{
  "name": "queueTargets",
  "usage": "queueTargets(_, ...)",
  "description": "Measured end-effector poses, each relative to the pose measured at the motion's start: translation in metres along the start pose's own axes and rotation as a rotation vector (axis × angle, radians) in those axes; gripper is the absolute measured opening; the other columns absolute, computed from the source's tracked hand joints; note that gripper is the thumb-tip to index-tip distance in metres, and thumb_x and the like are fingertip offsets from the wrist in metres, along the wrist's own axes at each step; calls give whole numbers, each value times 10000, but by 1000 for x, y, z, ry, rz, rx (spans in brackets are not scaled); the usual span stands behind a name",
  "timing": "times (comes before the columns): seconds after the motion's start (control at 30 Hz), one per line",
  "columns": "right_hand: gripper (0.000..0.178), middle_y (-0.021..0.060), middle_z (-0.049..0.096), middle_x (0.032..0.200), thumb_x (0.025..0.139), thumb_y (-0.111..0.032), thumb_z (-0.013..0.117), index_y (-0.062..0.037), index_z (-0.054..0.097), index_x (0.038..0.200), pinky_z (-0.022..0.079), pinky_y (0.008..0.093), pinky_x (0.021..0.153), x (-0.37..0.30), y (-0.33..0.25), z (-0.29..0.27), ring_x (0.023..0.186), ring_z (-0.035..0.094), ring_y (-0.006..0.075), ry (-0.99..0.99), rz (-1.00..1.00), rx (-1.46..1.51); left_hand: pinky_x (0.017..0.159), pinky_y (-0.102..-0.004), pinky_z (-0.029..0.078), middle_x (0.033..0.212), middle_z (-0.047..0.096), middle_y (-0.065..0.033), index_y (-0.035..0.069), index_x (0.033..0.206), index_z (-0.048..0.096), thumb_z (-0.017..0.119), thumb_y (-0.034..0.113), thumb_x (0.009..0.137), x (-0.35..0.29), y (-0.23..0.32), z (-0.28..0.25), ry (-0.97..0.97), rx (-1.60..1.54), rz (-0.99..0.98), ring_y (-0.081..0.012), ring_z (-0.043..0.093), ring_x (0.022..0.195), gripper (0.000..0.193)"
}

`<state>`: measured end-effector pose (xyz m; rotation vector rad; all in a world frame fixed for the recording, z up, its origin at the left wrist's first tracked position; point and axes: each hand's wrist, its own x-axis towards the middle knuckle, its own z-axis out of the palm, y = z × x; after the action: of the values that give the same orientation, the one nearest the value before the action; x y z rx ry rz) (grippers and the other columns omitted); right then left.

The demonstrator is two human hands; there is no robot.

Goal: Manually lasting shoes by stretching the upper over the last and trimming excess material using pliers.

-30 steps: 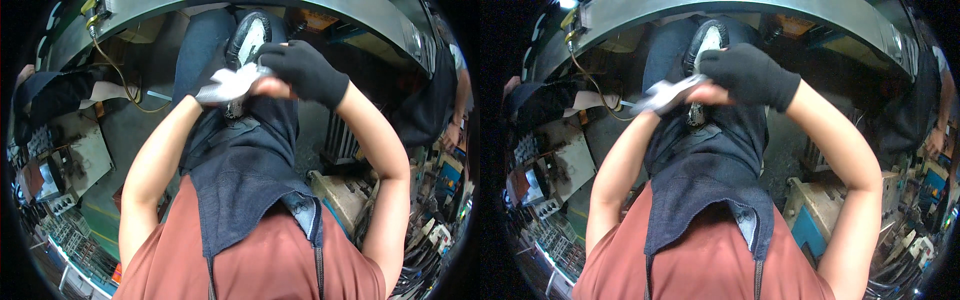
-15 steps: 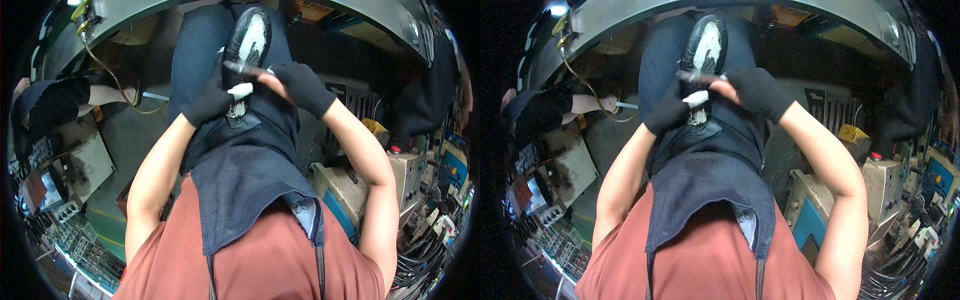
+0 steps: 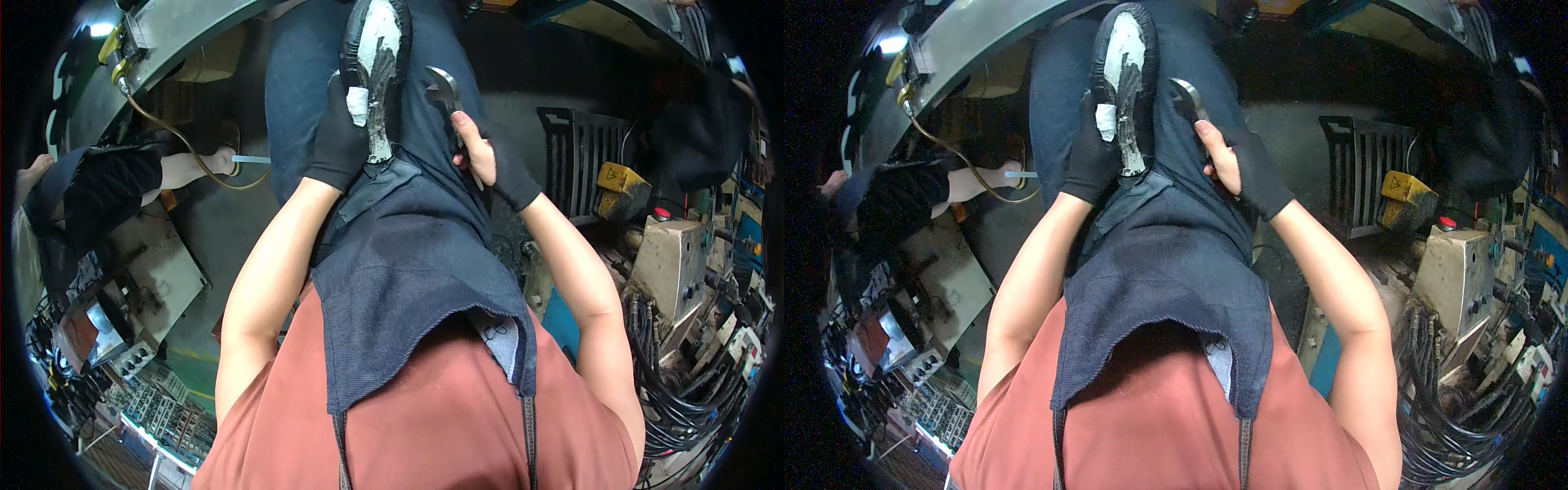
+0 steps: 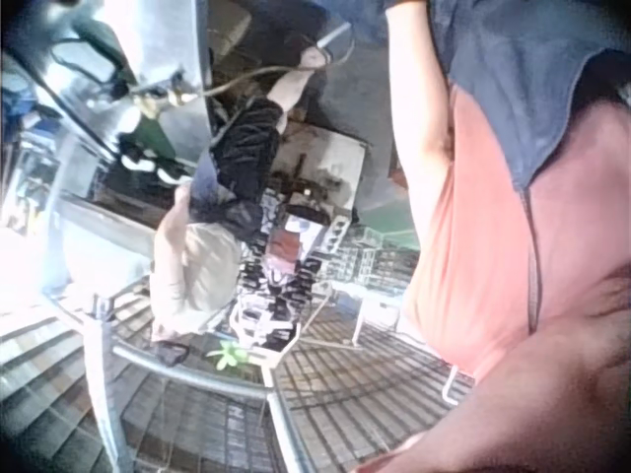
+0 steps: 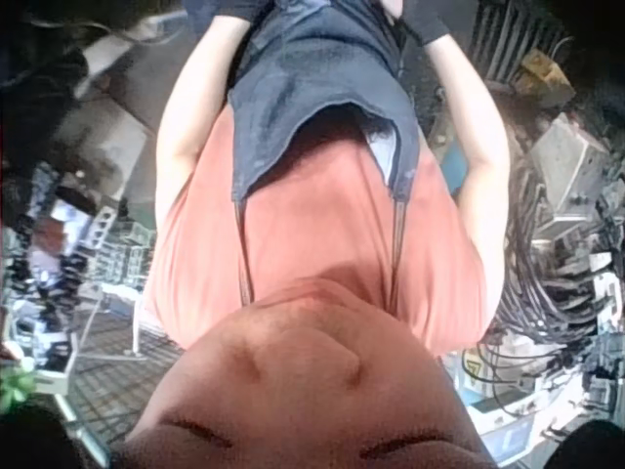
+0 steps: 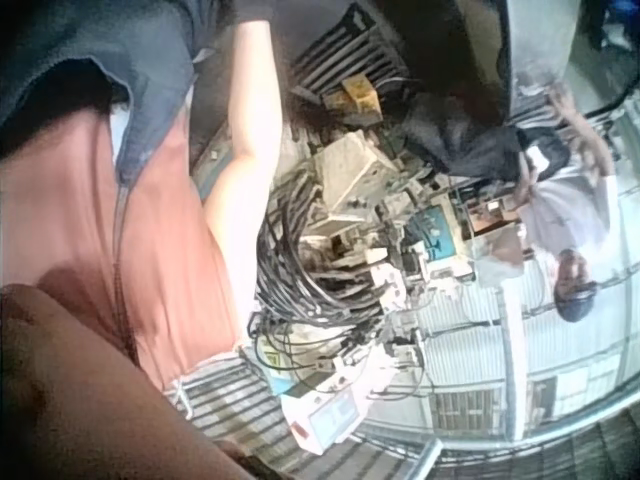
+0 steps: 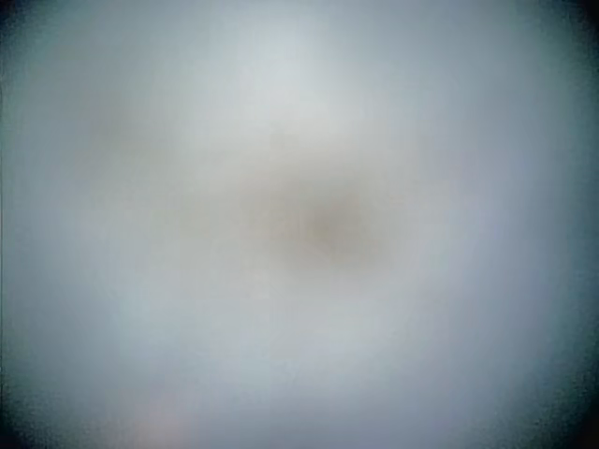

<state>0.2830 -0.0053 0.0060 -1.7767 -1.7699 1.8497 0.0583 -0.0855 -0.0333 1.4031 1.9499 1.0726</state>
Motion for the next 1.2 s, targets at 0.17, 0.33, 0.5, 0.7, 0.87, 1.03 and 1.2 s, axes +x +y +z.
queueTargets(0.17,659,53,593,590,924,-633,476,-21,630,735,468,284,583,-6,7,0,591,624,131,47,-109,-18,976,-350,433,1320,526,-188,36,1422,330,487,276,1001,13,-4,-6,-129,-464,-191,-262,563,1150,508)
queueTargets(0.33,675,56,598,575,927,-639,462,-18,639,728,469,300,581,-13,18,2,583,631,145,78,-57,61,1012,-298,397,1314,537,-85,24,1383,448,579,237,960,3,-3,-28,-363,-820,-405,-173,528,1157,491)
queueTargets(0.5,706,65,615,600,908,-676,454,-9,658,795,469,284,580,-10,24,7,593,630,145,58,12,90,976,-331,438,1322,528,-99,37,1410,377,726,104,822,9,18,-25,-352,-649,-286,-205,528,1156,687)
queueTargets(0.7,628,40,567,621,904,-642,513,-37,617,771,476,253,586,-15,-5,11,606,615,126,163,-85,189,1028,-378,413,1376,457,-219,-3,1443,283,836,200,709,5,37,-15,-89,-460,-180,-295,482,1264,941)
queueTargets(0.87,697,82,636,611,896,-652,509,5,655,714,480,278,597,-15,-54,15,613,631,145,252,-136,128,1066,-379,370,1399,436,-221,-32,1461,234,819,220,705,5,51,-24,-70,-119,-190,-304,452,1287,989)
queueTargets(1.03,520,77,616,621,985,-457,482,-10,636,768,462,309,582,-30,-63,4,592,613,174,55,-493,108,1055,-431,390,1400,382,-286,-12,1470,222,820,393,668,8,38,-22,-91,-94,-183,-410,435,1285,1079)
queueTargets(1.2,287,138,611,718,951,-283,580,-23,622,837,451,358,586,-20,-82,-4,611,594,284,2,-936,-524,1093,-421,350,1450,329,-270,-21,1480,160,870,343,620,13,34,-34,-280,-343,-152,-377,368,1349,1173)
